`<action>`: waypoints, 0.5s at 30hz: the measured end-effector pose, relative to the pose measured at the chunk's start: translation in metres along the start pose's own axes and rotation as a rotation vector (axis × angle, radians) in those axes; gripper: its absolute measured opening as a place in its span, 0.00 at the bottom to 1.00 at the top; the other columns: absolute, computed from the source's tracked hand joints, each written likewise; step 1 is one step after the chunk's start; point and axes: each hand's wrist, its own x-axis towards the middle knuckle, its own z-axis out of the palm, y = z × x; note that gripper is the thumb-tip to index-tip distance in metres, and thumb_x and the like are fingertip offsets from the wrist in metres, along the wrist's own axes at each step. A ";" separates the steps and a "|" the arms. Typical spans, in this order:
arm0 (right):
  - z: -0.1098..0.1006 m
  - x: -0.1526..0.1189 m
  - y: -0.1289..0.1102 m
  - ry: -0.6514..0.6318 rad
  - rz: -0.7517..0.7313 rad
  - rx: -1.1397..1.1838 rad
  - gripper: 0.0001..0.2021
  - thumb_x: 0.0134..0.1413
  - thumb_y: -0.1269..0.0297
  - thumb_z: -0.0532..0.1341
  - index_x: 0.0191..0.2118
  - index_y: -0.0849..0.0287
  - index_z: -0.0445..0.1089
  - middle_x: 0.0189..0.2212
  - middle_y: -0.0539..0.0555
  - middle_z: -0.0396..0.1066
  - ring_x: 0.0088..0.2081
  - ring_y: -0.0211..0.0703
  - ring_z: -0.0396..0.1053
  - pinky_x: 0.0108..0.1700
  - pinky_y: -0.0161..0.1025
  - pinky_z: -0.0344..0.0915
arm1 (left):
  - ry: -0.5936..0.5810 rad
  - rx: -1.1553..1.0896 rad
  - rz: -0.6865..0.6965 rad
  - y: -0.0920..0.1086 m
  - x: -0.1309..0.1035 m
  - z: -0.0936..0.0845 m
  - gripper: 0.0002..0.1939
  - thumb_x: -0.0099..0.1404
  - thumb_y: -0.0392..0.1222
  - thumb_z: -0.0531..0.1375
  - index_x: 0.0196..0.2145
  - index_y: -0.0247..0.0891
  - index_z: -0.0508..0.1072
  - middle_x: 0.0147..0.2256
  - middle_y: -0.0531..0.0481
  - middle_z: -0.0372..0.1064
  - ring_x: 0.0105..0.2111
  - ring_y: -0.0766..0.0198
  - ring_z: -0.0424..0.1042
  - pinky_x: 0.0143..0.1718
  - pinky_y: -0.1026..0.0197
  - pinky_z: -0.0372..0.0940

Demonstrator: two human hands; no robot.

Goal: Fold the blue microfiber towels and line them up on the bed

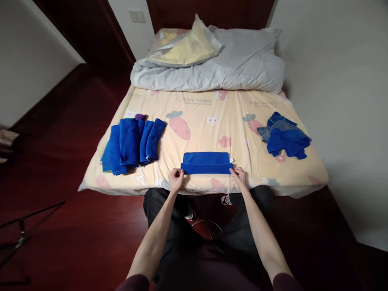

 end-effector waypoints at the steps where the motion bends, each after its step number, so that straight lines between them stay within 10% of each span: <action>1: 0.000 0.000 0.001 0.002 -0.006 -0.006 0.26 0.52 0.36 0.66 0.28 0.58 0.80 0.35 0.60 0.76 0.36 0.50 0.74 0.36 0.45 0.73 | 0.016 0.005 0.001 0.001 -0.001 0.001 0.14 0.66 0.50 0.61 0.26 0.42 0.68 0.23 0.55 0.62 0.24 0.65 0.62 0.29 0.61 0.59; 15: 0.013 0.003 0.006 0.117 -0.035 -0.047 0.15 0.47 0.52 0.69 0.20 0.56 0.72 0.29 0.57 0.74 0.30 0.45 0.72 0.28 0.40 0.70 | 0.108 0.192 0.058 0.005 -0.011 0.013 0.16 0.61 0.44 0.62 0.21 0.43 0.59 0.22 0.56 0.57 0.24 0.65 0.60 0.30 0.59 0.56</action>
